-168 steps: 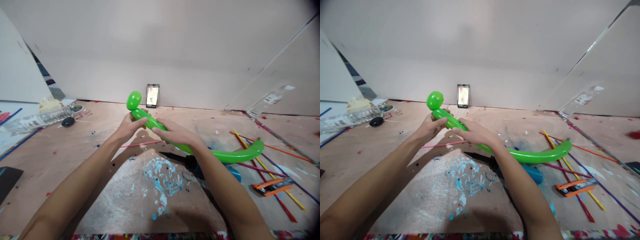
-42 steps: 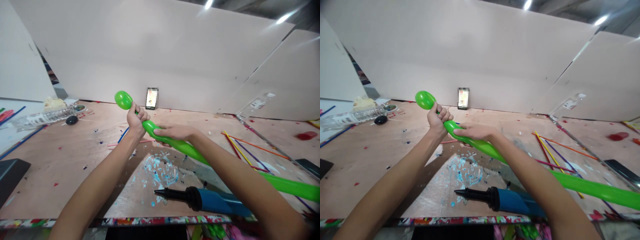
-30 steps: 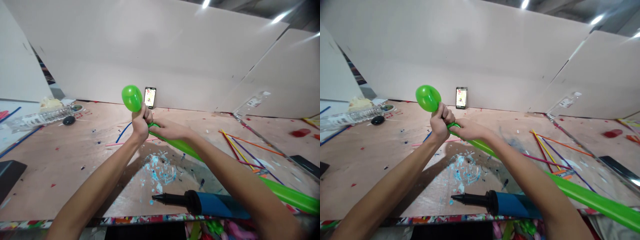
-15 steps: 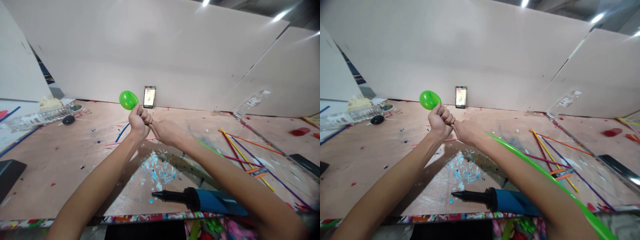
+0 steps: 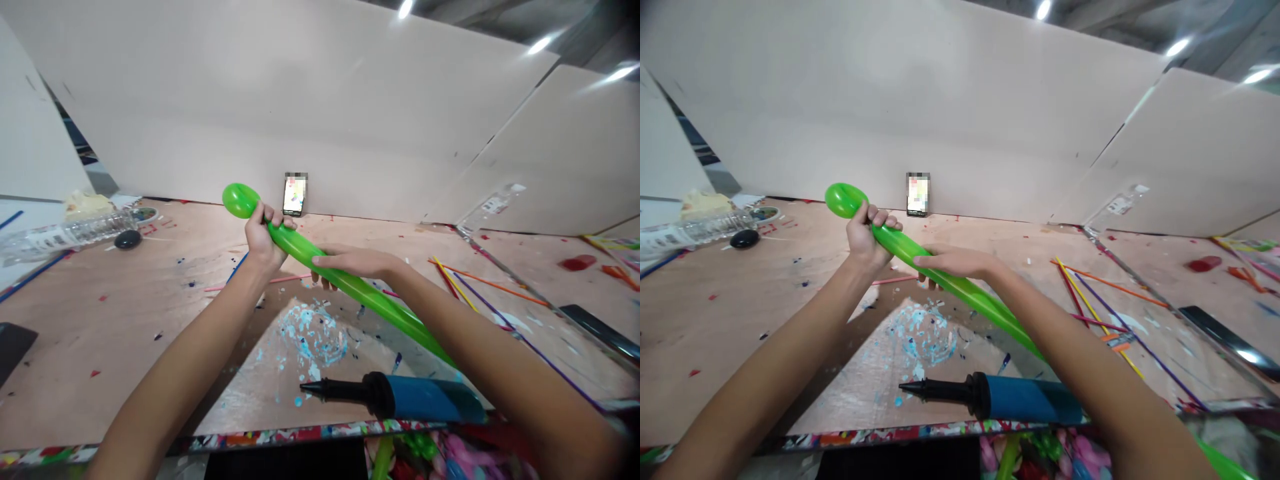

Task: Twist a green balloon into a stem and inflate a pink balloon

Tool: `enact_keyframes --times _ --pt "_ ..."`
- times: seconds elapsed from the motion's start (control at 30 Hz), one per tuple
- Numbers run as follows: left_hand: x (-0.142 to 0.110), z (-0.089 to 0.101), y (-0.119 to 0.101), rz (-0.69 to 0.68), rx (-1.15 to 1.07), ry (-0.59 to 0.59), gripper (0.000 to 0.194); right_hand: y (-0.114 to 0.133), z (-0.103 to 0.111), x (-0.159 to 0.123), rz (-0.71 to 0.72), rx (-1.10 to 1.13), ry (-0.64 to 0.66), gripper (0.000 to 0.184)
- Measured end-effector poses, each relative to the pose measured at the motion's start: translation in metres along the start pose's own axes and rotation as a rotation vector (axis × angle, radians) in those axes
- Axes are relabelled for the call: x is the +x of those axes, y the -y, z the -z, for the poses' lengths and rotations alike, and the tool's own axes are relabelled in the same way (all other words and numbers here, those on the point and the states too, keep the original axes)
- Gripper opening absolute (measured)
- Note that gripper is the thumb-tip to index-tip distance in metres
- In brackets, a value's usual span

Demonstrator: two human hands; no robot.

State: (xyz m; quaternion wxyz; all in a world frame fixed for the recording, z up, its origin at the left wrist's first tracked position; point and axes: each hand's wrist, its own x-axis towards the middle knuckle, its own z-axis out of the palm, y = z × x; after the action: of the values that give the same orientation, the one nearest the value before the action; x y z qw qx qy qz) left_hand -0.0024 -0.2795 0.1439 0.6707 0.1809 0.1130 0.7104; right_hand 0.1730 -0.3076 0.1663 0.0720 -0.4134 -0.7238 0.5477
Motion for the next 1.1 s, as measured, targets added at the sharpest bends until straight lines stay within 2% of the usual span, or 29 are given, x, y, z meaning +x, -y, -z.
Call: enact_keyframes --times 0.1,0.2,0.57,0.77,0.87,0.93,1.1 --pt "0.001 0.0 -0.004 -0.043 0.034 0.023 0.04 -0.006 -0.002 0.004 -0.026 0.266 0.081 0.032" --pt "0.002 0.0 -0.007 -0.055 0.062 0.063 0.039 -0.009 -0.002 0.007 -0.036 0.337 0.082 0.034" --pt "0.003 0.003 -0.004 -0.106 0.068 0.052 0.038 -0.009 -0.012 0.013 0.079 0.205 -0.043 0.041" --pt "0.001 0.002 -0.001 -0.14 0.179 0.07 0.039 -0.013 -0.015 0.018 0.143 0.108 -0.109 0.04" --pt "0.001 0.002 -0.003 -0.144 0.167 0.082 0.039 -0.011 -0.015 0.016 0.155 0.076 -0.133 0.041" --pt "0.0 0.001 -0.004 -0.145 0.141 0.088 0.04 -0.008 -0.015 0.013 0.129 0.086 -0.114 0.039" --pt "-0.006 -0.002 -0.002 -0.095 0.126 0.102 0.042 -0.005 -0.015 0.01 0.036 0.243 0.037 0.041"
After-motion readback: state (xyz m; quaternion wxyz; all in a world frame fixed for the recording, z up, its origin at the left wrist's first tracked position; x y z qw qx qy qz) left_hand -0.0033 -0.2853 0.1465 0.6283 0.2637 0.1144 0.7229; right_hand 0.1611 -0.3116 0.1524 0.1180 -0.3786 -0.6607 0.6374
